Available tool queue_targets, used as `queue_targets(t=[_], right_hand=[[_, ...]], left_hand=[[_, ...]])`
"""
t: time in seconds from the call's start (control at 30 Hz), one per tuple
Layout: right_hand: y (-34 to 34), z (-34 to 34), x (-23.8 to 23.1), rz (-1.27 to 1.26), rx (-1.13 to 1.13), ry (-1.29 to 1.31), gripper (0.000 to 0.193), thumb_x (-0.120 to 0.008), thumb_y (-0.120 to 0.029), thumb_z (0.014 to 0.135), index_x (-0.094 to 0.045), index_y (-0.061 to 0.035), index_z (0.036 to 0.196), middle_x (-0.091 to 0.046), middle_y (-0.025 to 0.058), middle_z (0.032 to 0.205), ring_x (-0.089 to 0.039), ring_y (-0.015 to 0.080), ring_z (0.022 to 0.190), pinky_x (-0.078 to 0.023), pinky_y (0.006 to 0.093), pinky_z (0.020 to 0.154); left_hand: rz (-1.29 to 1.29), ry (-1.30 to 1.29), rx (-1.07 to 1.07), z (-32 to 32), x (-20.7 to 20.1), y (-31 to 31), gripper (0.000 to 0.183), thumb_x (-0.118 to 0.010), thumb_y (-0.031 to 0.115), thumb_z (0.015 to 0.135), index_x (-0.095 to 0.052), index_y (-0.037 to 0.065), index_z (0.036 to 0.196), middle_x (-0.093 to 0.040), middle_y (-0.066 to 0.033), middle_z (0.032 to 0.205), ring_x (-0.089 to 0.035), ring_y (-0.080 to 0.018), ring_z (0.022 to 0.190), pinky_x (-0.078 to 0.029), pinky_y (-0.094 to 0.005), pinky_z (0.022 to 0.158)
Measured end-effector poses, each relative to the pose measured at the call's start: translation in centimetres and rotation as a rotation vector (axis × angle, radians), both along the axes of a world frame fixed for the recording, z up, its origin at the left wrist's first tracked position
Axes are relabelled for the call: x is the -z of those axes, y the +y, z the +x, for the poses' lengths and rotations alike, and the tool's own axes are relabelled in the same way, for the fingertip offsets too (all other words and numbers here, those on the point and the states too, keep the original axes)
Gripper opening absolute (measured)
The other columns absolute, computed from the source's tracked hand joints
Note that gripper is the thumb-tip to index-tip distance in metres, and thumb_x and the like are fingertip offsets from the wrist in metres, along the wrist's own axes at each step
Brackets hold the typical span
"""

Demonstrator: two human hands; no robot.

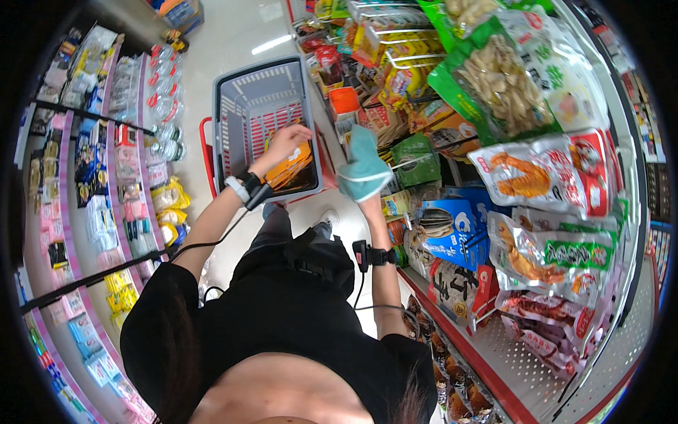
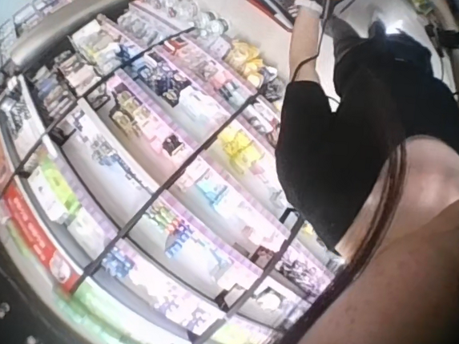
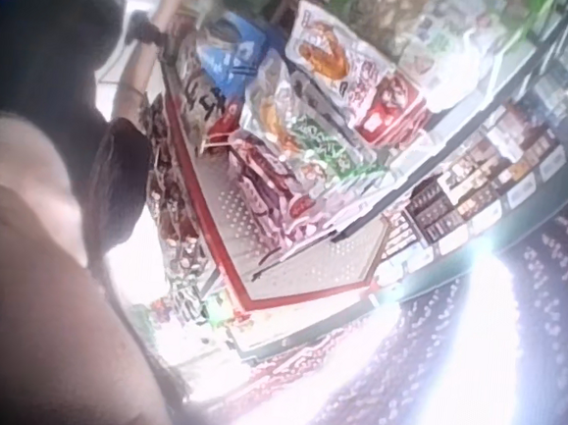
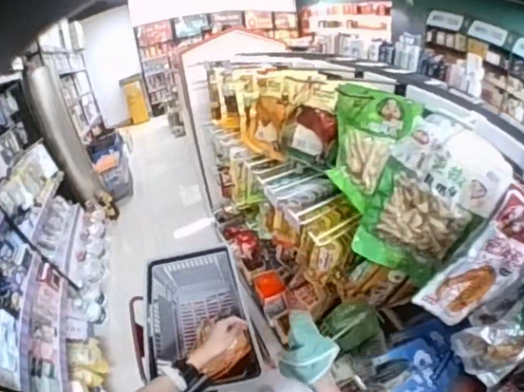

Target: The person wipes multiple snack bags with a blue cloth one at a time and places them into a grey basket while standing in a store aisle.

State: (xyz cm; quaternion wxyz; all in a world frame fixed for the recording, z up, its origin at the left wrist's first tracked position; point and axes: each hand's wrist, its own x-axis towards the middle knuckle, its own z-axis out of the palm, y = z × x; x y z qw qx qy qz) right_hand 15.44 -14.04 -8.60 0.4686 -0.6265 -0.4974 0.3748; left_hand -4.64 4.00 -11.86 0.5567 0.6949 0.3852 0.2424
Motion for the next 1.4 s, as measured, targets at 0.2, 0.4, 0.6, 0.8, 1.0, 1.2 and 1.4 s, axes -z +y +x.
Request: queue_targets(t=[0.2, 0.4, 0.6, 0.8, 1.0, 1.2, 1.4], right_hand=[[6.2, -4.4, 5.9, -0.075, -0.324, -0.028, 0.046, -0.054, -0.023, 0.084, -0.043, 0.0014, 0.121, -0.046, 0.0181, 0.124, -0.044, 0.0279, 0.115, -0.034, 0.0365, 0.096], [6.9, -6.0, 7.0, -0.027, -0.371, -0.191, 0.054, -0.057, -0.021, 0.081, -0.038, 0.0012, 0.127, -0.04, 0.0199, 0.13, -0.036, 0.0323, 0.122, -0.029, 0.0355, 0.101], [8.5, -8.2, 4.2, 0.059, -0.089, -0.27, 0.065, -0.06, -0.017, 0.078, -0.029, -0.0072, 0.135, -0.033, 0.0171, 0.136, -0.041, 0.0358, 0.118, -0.036, 0.0379, 0.094], [8.2, -8.6, 3.7, 0.113, -0.073, -0.415, 0.081, -0.066, -0.01, 0.071, -0.023, -0.0166, 0.139, -0.033, 0.0166, 0.134, -0.041, 0.0378, 0.115, -0.042, 0.0419, 0.089], [7.6, -9.4, 3.2, 0.032, 0.07, -0.439, 0.077, -0.068, -0.015, 0.068, -0.03, -0.0123, 0.135, -0.045, 0.0179, 0.119, -0.053, 0.0399, 0.096, -0.047, 0.0476, 0.073], [8.3, -7.7, 5.2, -0.128, 0.163, -0.59, 0.028, -0.062, -0.02, 0.073, -0.059, -0.0019, 0.095, -0.061, 0.0217, 0.081, -0.058, 0.0426, 0.073, -0.047, 0.0471, 0.065], [7.6, -5.1, -0.3, 0.173, 0.004, -0.056, 0.028, -0.055, -0.014, 0.08, -0.057, 0.001, 0.104, -0.06, 0.0161, 0.103, -0.058, 0.0271, 0.096, -0.044, 0.0357, 0.082]], left_hand=[[-0.002, 0.566, 0.182, -7.3, -0.2, -0.3, 0.044, -0.061, 0.025, 0.081, -0.049, 0.005, 0.118, -0.057, -0.0183, 0.109, -0.055, -0.029, 0.103, -0.043, -0.0365, 0.084], [-0.001, 0.693, 0.368, -7.1, 2.9, -1.4, 0.083, -0.063, 0.047, 0.075, -0.025, 0.003, 0.135, -0.043, -0.0245, 0.126, -0.041, -0.0349, 0.116, -0.036, -0.0395, 0.094], [0.066, 0.827, 0.284, -6.6, 3.2, -0.7, 0.078, -0.06, 0.048, 0.077, -0.027, 0.003, 0.132, -0.044, -0.034, 0.115, -0.041, -0.0433, 0.114, -0.039, -0.0445, 0.09], [0.508, 0.982, 0.437, -6.3, 2.8, -1.3, 0.032, -0.057, 0.019, 0.079, -0.049, -0.005, 0.099, -0.061, -0.021, 0.088, -0.061, -0.0378, 0.081, -0.051, -0.0406, 0.066], [0.621, 0.697, 0.103, -7.6, -1.7, -1.3, 0.018, -0.054, 0.011, 0.078, -0.05, 0.001, 0.093, -0.06, -0.0179, 0.079, -0.059, -0.036, 0.076, -0.048, -0.0431, 0.062], [0.254, 0.289, -0.169, -9.6, -7.7, -1.5, 0.015, -0.044, 0.017, 0.09, -0.044, 0.002, 0.088, -0.052, -0.0148, 0.078, -0.053, -0.0304, 0.072, -0.043, -0.0377, 0.065], [0.011, -0.13, -0.331, -10.6, -9.9, -3.3, 0.015, -0.04, 0.014, 0.092, -0.044, 0.005, 0.081, -0.043, 0.0008, 0.075, -0.04, -0.0065, 0.072, -0.036, -0.0214, 0.067]])
